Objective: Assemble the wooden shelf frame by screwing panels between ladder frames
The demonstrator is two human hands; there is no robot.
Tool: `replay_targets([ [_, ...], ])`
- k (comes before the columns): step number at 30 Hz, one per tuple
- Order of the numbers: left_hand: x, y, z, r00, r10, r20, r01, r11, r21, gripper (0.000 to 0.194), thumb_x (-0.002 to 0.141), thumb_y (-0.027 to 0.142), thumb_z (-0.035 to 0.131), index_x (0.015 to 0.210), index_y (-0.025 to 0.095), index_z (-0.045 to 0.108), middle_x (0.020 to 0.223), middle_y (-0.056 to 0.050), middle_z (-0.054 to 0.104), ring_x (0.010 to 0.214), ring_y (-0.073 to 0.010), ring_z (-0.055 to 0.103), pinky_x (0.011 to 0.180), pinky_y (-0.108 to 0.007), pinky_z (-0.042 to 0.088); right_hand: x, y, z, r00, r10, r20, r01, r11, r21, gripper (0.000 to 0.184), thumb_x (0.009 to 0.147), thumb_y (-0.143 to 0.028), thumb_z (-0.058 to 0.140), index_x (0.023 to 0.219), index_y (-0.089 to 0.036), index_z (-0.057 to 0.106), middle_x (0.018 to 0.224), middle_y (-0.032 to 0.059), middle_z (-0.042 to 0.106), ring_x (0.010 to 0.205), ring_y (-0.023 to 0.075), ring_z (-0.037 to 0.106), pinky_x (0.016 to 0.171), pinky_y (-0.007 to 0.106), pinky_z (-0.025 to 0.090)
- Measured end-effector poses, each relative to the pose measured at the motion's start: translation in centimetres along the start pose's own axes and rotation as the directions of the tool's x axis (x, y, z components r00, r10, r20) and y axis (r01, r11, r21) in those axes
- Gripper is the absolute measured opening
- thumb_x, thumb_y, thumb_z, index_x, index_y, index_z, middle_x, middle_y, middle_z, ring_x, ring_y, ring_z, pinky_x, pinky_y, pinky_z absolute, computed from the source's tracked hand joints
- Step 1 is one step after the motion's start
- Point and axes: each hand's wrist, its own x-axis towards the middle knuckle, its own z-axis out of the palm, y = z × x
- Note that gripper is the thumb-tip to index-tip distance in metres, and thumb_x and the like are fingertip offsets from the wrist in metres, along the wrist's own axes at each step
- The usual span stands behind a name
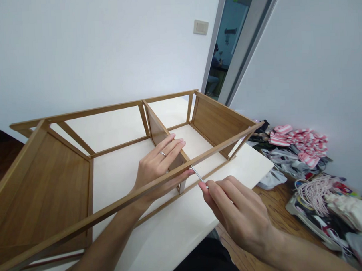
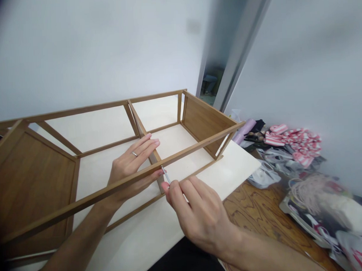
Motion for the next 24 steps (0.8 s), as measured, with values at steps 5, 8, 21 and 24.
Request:
replay_targets([
  [5,-0.06,-0.04,0.13,1.0,0.007,-0.003,-0.007,1.0,0.03,0.062,0.099,0.045,0.071,0.152,0.021,0.051,0.141,-0.012,0.071,0.144,-0.0338,0.058,0.114,-0.045,0.058,-0.11,0.1,-0.09,0.992,-0.129,0.01,0.129,0.977,-0.167,0.009,0.1,-0.008,0.063,0.094,-0.01,0.069,0.071,0.0025,0.062,0.062,0.0155,0.047,0.058,0.034,0.04],
  [8,-0.13,-0.15,0.19,1.0,0.016,-0.001,-0.016,0.999,0.043,0.062,0.099,0.044,0.071,0.151,0.019,0.051,0.14,-0.012,0.072,0.142,-0.0328,0.06,0.113,-0.043,0.058,-0.35,0.18,-0.11,0.986,-0.162,0.027,0.164,0.967,-0.193,0.005,0.099,-0.008,0.066,0.097,-0.008,0.07,0.074,0.0041,0.064,0.062,0.0158,0.05,0.06,0.036,0.041],
  [21,-0.07,-0.45,0.43,0.997,0.066,-0.04,-0.062,0.993,0.101,0.057,0.101,0.044,0.067,0.149,0.017,0.054,0.138,-0.013,0.073,0.138,-0.0329,0.064,0.11,-0.04,0.059,-0.24,-0.02,-0.29,0.993,-0.097,0.063,0.104,0.987,-0.125,0.018,0.105,-0.009,0.056,0.091,-0.012,0.066,0.068,0.0008,0.058,0.06,0.0155,0.046,0.057,0.036,0.037],
  [24,-0.03,-0.46,0.44,0.997,0.073,-0.041,-0.069,0.993,0.095,0.058,0.102,0.046,0.065,0.151,0.018,0.052,0.138,-0.012,0.073,0.139,-0.0329,0.063,0.112,-0.041,0.058,-0.22,-0.11,-0.32,0.995,-0.08,0.054,0.085,0.992,-0.097,0.019,0.106,-0.009,0.054,0.091,-0.012,0.066,0.068,0.0015,0.059,0.062,0.016,0.046,0.058,0.035,0.037],
])
